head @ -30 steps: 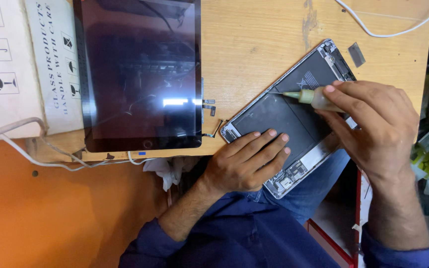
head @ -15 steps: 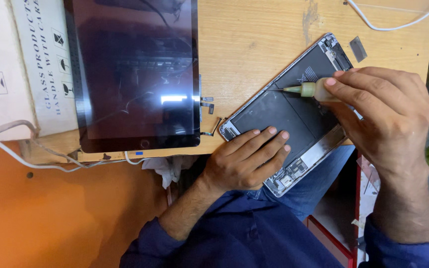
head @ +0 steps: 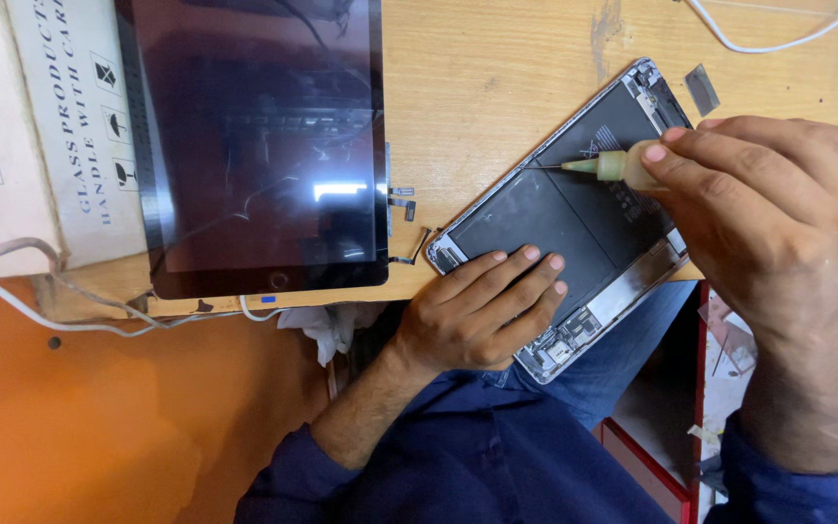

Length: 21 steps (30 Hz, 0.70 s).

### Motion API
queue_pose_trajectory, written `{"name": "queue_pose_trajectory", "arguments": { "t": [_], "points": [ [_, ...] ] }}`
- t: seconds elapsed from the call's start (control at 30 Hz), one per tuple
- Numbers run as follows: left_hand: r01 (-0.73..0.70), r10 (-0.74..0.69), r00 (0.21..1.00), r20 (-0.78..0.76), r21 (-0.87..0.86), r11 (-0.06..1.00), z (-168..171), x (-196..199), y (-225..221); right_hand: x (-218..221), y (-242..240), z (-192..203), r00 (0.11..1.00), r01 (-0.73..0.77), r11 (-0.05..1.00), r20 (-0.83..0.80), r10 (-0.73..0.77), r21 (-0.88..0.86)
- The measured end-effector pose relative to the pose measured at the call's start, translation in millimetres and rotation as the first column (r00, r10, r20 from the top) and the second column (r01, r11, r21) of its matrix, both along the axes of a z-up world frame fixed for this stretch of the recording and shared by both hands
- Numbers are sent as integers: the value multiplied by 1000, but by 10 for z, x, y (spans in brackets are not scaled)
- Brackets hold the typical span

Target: The person applies adhesive to the edges of a disassembled tablet chassis and presses down internal components. They then briefly handle a smartphone before returning to apply more adhesive to the tablet.

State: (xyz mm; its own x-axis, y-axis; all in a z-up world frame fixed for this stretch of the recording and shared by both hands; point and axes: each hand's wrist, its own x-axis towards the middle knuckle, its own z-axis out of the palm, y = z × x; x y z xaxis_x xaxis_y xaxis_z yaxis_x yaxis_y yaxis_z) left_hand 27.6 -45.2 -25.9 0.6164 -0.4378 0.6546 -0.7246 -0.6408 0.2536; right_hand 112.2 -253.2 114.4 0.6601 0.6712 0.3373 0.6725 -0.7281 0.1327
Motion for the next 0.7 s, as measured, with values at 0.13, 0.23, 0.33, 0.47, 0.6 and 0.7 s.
{"name": "queue_pose_trajectory", "arguments": {
  "t": [0.13,0.23,0.33,0.47,0.6,0.7],
  "points": [
    [6,-6,1000,-3,4,1000,1,9,-1,6,-22,0,1000,-8,1000,1,8,-6],
    [6,-6,1000,0,1,1000,5,9,-1,9,-66,-15,1000,-7,1000,14,7,-26],
    [6,-7,1000,-4,-7,1000,4,7,-2,1,-134,-59,1000,7,1000,3,-7,-10],
    [6,-6,1000,-3,-12,1000,-18,4,-13,-19,-271,-122,1000,18,1000,-12,-18,-8],
    [4,-4,1000,1,-13,1000,-58,-5,-23,2,-354,-180,999,17,999,-46,-15,39],
    [8,-8,1000,-4,-14,1000,-79,-16,-29,35,-371,-170,999,13,1000,-34,-12,18]
  ]
}}
